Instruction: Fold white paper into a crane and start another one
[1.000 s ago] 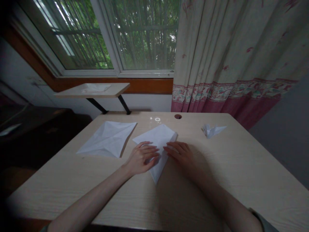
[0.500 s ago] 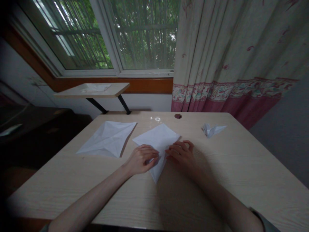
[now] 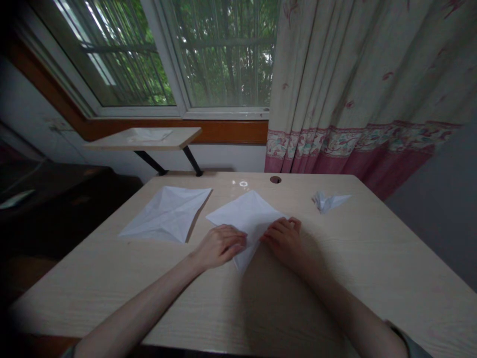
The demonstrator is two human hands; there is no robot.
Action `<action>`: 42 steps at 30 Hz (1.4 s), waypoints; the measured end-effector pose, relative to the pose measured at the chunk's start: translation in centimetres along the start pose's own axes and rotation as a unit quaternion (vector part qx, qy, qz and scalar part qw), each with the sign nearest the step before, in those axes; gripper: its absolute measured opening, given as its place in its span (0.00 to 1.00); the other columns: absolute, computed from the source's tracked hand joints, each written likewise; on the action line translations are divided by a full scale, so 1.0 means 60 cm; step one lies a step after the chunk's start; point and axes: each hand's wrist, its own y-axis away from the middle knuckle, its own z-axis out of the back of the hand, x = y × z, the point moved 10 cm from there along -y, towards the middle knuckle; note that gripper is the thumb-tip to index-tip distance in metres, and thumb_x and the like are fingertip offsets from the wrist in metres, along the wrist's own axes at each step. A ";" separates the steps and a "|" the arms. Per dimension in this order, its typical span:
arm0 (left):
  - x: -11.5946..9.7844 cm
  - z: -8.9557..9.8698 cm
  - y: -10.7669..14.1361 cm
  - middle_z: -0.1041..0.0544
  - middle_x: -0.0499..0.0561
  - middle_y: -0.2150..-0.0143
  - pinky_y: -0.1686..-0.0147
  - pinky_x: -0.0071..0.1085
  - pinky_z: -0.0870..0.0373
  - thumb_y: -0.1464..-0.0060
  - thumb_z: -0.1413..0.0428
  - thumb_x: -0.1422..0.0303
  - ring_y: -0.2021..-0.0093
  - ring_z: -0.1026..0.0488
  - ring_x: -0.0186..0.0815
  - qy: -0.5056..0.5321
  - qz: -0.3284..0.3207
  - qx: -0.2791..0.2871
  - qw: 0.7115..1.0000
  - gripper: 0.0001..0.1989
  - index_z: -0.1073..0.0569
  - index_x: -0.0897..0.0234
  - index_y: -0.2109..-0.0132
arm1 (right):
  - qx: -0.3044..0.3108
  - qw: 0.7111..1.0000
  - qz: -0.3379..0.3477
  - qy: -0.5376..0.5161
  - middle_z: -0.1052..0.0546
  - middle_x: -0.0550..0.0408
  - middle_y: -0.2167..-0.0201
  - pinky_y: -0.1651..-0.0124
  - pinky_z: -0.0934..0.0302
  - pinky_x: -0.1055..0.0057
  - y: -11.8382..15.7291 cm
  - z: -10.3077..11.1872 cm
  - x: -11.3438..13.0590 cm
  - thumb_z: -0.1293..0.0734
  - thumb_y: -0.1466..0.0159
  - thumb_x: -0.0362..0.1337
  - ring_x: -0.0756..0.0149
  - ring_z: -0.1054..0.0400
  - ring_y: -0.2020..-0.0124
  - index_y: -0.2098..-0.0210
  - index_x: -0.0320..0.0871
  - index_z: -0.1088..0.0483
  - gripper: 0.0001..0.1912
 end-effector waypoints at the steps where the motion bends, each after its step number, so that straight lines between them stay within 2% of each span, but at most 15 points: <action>1: -0.002 0.001 0.001 0.18 0.53 0.53 0.53 0.39 0.26 0.31 0.55 0.58 0.55 0.20 0.41 0.008 -0.006 0.004 1.000 0.20 0.22 0.64 0.55 | 0.003 1.000 -0.002 0.000 0.21 0.58 0.72 0.48 0.55 0.59 0.000 -0.001 -0.001 0.37 0.29 0.38 0.64 0.29 0.64 0.72 0.46 0.26 0.15; 6: -0.022 0.008 0.003 0.19 0.56 0.51 0.52 0.40 0.26 0.41 0.45 0.47 0.52 0.21 0.43 0.039 -0.052 -0.013 0.998 0.24 0.25 0.64 0.54 | 0.027 1.000 -0.014 0.004 0.20 0.57 0.69 0.49 0.55 0.59 0.001 -0.007 -0.006 0.38 0.28 0.39 0.63 0.29 0.63 0.70 0.46 0.26 0.15; 9: -0.032 0.010 0.001 0.19 0.57 0.53 0.54 0.38 0.25 0.46 0.41 0.46 0.54 0.21 0.44 0.021 -0.057 -0.024 0.998 0.26 0.26 0.65 0.54 | 0.027 0.999 -0.018 0.013 0.20 0.57 0.68 0.49 0.54 0.59 0.002 -0.006 -0.010 0.38 0.28 0.39 0.63 0.28 0.63 0.69 0.47 0.26 0.15; 12: -0.033 0.011 -0.001 0.19 0.55 0.57 0.59 0.36 0.25 0.48 0.39 0.51 0.58 0.21 0.43 -0.025 -0.036 -0.029 0.999 0.23 0.26 0.64 0.54 | 0.027 0.999 -0.017 0.023 0.20 0.57 0.68 0.49 0.53 0.59 0.002 -0.005 -0.010 0.37 0.28 0.39 0.63 0.28 0.63 0.69 0.46 0.25 0.14; 15: -0.036 0.021 0.000 0.19 0.53 0.60 0.65 0.34 0.25 0.46 0.41 0.55 0.61 0.21 0.42 -0.060 -0.033 -0.054 0.996 0.18 0.27 0.64 0.55 | 0.029 0.999 -0.022 0.027 0.20 0.56 0.68 0.49 0.53 0.59 0.003 -0.007 -0.012 0.38 0.28 0.39 0.62 0.28 0.63 0.69 0.46 0.26 0.15; 19: -0.035 0.036 0.005 0.18 0.53 0.63 0.70 0.32 0.26 0.38 0.47 0.54 0.66 0.20 0.39 -0.083 -0.029 -0.104 0.991 0.18 0.28 0.66 0.53 | 0.029 0.999 -0.029 0.009 0.21 0.56 0.69 0.49 0.51 0.59 0.004 -0.010 -0.015 0.38 0.28 0.39 0.63 0.28 0.64 0.70 0.46 0.27 0.15; 24: -0.025 0.044 0.006 0.18 0.50 0.67 0.72 0.28 0.26 0.33 0.51 0.54 0.72 0.21 0.33 -0.088 -0.005 -0.145 0.986 0.18 0.28 0.65 0.54 | 0.053 0.998 -0.043 -0.013 0.21 0.56 0.68 0.49 0.48 0.57 0.006 -0.018 -0.020 0.40 0.28 0.39 0.62 0.28 0.64 0.69 0.46 0.28 0.15; 30: -0.014 0.055 0.011 0.18 0.48 0.68 0.76 0.25 0.29 0.30 0.53 0.61 0.77 0.23 0.30 -0.120 0.031 -0.182 0.975 0.14 0.29 0.65 0.51 | 0.102 0.993 -0.061 -0.017 0.21 0.54 0.66 0.50 0.40 0.57 0.007 -0.031 -0.027 0.39 0.29 0.36 0.60 0.28 0.63 0.66 0.48 0.28 0.11; 32: -0.007 0.057 0.012 0.18 0.49 0.66 0.75 0.25 0.27 0.31 0.52 0.62 0.74 0.22 0.31 -0.122 0.055 -0.184 0.974 0.13 0.30 0.65 0.49 | 0.110 0.991 -0.069 -0.017 0.21 0.53 0.66 0.51 0.39 0.58 0.007 -0.036 -0.029 0.39 0.29 0.36 0.59 0.29 0.62 0.66 0.48 0.28 0.11; 35: -0.006 0.065 0.013 0.19 0.55 0.55 0.64 0.29 0.22 0.32 0.50 0.63 0.62 0.20 0.35 -0.117 0.062 -0.211 0.969 0.14 0.34 0.64 0.44 | 0.121 0.989 -0.084 -0.017 0.22 0.53 0.66 0.52 0.37 0.60 0.010 -0.045 -0.031 0.38 0.30 0.35 0.59 0.29 0.61 0.66 0.48 0.28 0.10; 38: -0.025 0.078 0.017 0.23 0.58 0.48 0.52 0.36 0.23 0.35 0.47 0.67 0.49 0.23 0.40 -0.147 0.016 -0.264 0.953 0.15 0.34 0.62 0.42 | 0.127 0.987 -0.098 -0.020 0.23 0.53 0.67 0.53 0.37 0.62 0.014 -0.054 -0.033 0.39 0.29 0.36 0.59 0.29 0.60 0.67 0.47 0.28 0.12; 42: -0.051 0.074 0.022 0.25 0.56 0.47 0.48 0.38 0.26 0.37 0.45 0.72 0.44 0.28 0.41 -0.200 -0.051 -0.276 0.939 0.12 0.30 0.59 0.47 | 0.141 0.984 -0.108 -0.017 0.23 0.53 0.66 0.55 0.37 0.64 0.018 -0.062 -0.038 0.41 0.28 0.37 0.60 0.29 0.61 0.66 0.46 0.28 0.12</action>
